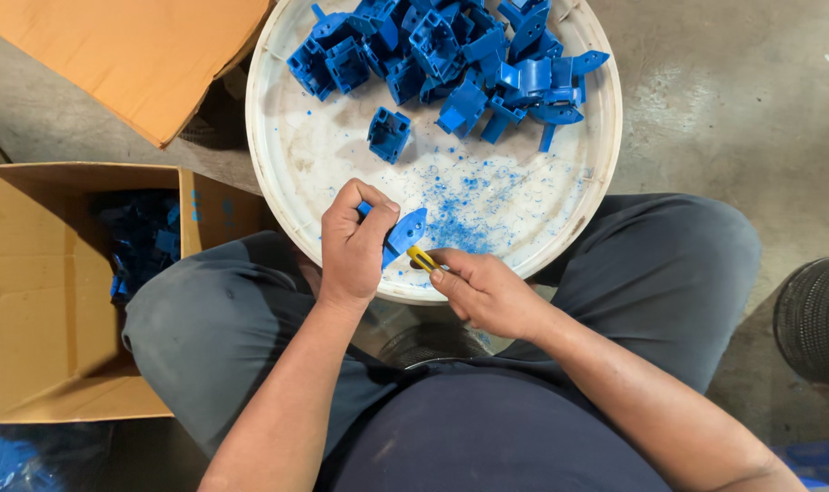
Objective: The person cleans blue plastic components by using a yellow scraping tool to remove excess material and debris from several parts one at a time, then places the finished pieces into a box.
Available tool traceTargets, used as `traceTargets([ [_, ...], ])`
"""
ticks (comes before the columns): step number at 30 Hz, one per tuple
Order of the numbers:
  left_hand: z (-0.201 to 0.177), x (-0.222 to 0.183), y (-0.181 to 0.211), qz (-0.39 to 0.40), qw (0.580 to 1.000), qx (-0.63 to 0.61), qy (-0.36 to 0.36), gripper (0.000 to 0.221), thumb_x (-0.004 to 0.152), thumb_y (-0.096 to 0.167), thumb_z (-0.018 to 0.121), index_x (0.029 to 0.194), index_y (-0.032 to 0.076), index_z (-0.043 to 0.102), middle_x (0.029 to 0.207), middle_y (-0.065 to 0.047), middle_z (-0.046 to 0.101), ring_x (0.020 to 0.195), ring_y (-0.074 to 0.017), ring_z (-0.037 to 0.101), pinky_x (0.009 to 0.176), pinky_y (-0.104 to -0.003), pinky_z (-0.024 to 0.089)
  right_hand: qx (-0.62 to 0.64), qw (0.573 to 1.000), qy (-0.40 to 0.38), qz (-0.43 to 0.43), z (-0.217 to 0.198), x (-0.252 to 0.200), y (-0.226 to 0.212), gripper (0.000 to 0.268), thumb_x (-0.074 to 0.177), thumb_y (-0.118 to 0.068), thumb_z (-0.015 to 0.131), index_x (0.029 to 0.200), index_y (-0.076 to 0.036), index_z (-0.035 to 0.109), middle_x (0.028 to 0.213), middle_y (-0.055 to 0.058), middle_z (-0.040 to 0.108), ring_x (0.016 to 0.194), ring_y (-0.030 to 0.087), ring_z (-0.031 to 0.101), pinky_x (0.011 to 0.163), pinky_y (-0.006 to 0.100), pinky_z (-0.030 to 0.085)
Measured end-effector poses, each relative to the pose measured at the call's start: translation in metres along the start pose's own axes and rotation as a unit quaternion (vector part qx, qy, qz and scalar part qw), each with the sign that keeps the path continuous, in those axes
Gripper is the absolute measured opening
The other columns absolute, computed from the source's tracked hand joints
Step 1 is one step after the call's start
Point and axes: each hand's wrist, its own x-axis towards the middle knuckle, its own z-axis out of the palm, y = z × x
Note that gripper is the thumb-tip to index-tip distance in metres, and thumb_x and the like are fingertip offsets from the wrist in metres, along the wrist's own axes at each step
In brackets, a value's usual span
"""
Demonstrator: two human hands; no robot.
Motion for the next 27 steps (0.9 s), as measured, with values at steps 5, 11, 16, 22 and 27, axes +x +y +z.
traceTargets([
  [5,0.001,-0.002,-0.002,0.013,1.000,-0.025,0.010,0.010,0.096,0.001,0.061,0.087,0.004,0.056,0.081,0.000,0.061,0.073,-0.0040,0.050,0.066,-0.022,0.042,0.068,0.997,-0.028,0.001,0.007,-0.001,0.004,0.034,0.105,-0.028,0.050,0.128,-0.007,0.064,0.057,-0.004,0.048,0.050,0.005,0.046,0.047,0.028,0.041],
  [11,0.002,0.001,-0.002,-0.007,0.999,-0.036,0.040,0.014,0.095,0.001,0.062,0.084,0.005,0.054,0.078,0.000,0.060,0.070,-0.0038,0.049,0.062,-0.022,0.041,-0.132,0.985,0.094,-0.064,0.000,-0.002,-0.014,0.034,0.100,-0.028,0.057,0.128,-0.010,0.064,0.065,0.008,0.062,0.056,0.022,0.063,0.053,0.038,0.049],
  [16,0.003,0.001,-0.004,0.003,0.999,-0.003,0.040,0.015,0.095,0.002,0.063,0.084,0.005,0.054,0.076,0.000,0.060,0.070,-0.0031,0.048,0.062,-0.022,0.041,-0.213,0.967,0.092,-0.104,0.001,-0.004,-0.021,0.032,0.098,-0.027,0.058,0.125,-0.011,0.065,0.071,0.016,0.068,0.067,0.038,0.067,0.058,0.048,0.049],
  [22,0.005,0.000,-0.001,-0.010,0.998,0.030,0.045,0.018,0.095,0.004,0.064,0.081,0.005,0.053,0.070,0.002,0.057,0.063,-0.0021,0.044,0.055,-0.022,0.037,-0.303,0.938,0.146,-0.090,0.004,-0.005,-0.024,0.034,0.098,-0.025,0.055,0.129,-0.012,0.063,0.072,0.014,0.070,0.068,0.037,0.068,0.061,0.051,0.048],
  [27,0.007,0.001,0.000,-0.005,0.998,0.033,0.060,0.020,0.097,0.004,0.063,0.080,0.006,0.052,0.068,0.002,0.056,0.061,-0.0013,0.043,0.052,-0.023,0.035,-0.312,0.927,0.157,-0.137,0.004,-0.007,-0.027,0.037,0.099,-0.025,0.056,0.132,-0.010,0.060,0.082,0.013,0.073,0.072,0.037,0.068,0.060,0.051,0.049],
])
